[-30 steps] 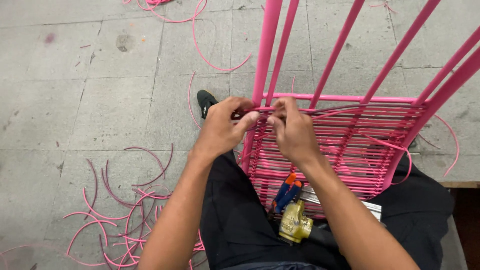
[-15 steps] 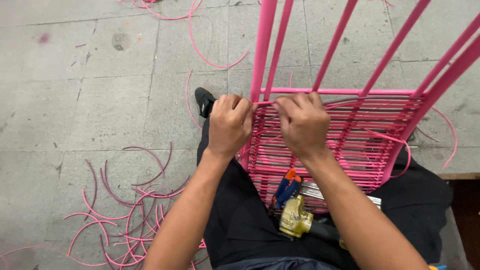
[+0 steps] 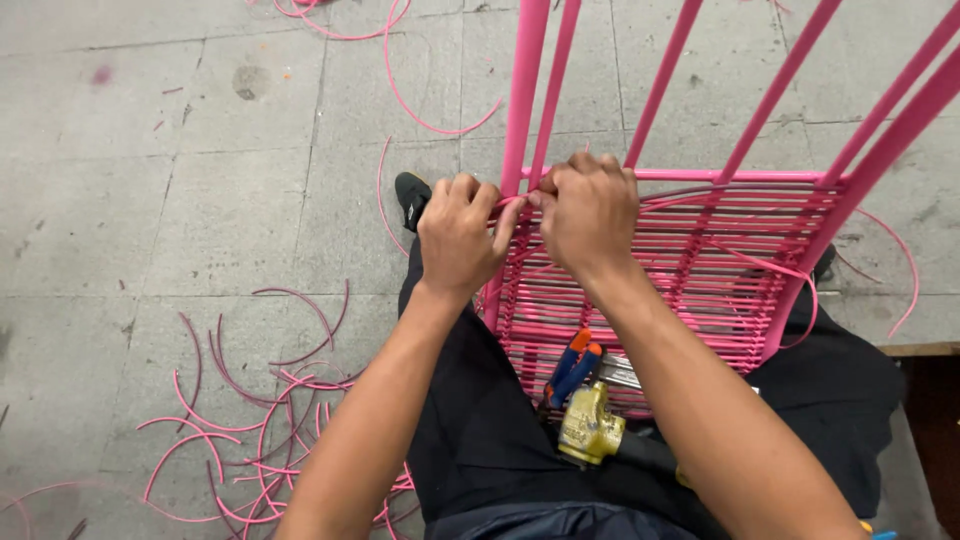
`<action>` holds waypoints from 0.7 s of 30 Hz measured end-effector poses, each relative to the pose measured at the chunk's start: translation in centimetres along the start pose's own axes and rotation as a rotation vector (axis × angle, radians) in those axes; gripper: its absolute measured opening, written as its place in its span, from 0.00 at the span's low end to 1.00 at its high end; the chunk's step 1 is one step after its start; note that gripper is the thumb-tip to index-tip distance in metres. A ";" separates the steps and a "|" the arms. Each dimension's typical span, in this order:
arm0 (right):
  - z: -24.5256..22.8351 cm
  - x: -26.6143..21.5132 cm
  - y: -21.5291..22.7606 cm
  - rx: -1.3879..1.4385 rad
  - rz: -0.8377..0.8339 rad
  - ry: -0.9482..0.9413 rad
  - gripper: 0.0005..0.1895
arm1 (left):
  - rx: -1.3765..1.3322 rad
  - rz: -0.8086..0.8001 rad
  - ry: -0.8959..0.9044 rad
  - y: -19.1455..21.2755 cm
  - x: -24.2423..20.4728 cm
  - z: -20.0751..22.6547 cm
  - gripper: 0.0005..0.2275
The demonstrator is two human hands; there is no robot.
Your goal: Weaving pink plastic strips onto a metal chair frame and securing them with a pneumatic stapler.
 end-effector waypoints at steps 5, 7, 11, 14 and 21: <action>0.3 -0.5 1.2 0.141 -0.036 -0.018 0.08 | -0.051 -0.026 0.025 -0.2 -0.2 0.1 0.09; 0.2 -2.8 3.0 0.265 0.032 0.079 0.11 | -0.070 -0.027 0.013 -0.2 0.1 -0.2 0.09; -0.7 -11.9 7.5 0.429 -0.104 -0.297 0.10 | -0.110 -0.110 0.058 -0.2 0.6 -0.6 0.09; 1.8 -20.8 7.4 0.324 -0.432 -0.540 0.14 | -0.139 -0.166 0.070 -0.3 1.1 -1.0 0.09; 0.2 -24.1 6.1 -0.284 -1.155 -0.638 0.53 | -0.137 -0.293 0.100 -0.6 1.6 -1.3 0.11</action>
Point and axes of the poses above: each hand's wrist, its own x-axis towards the middle knuckle, its own y-axis out of the back of the hand, z = x × y, the point moved 2 cm from there along x, towards the middle knuckle, and after that the axes turned 14 degrees about x, right-handed, at the moved point
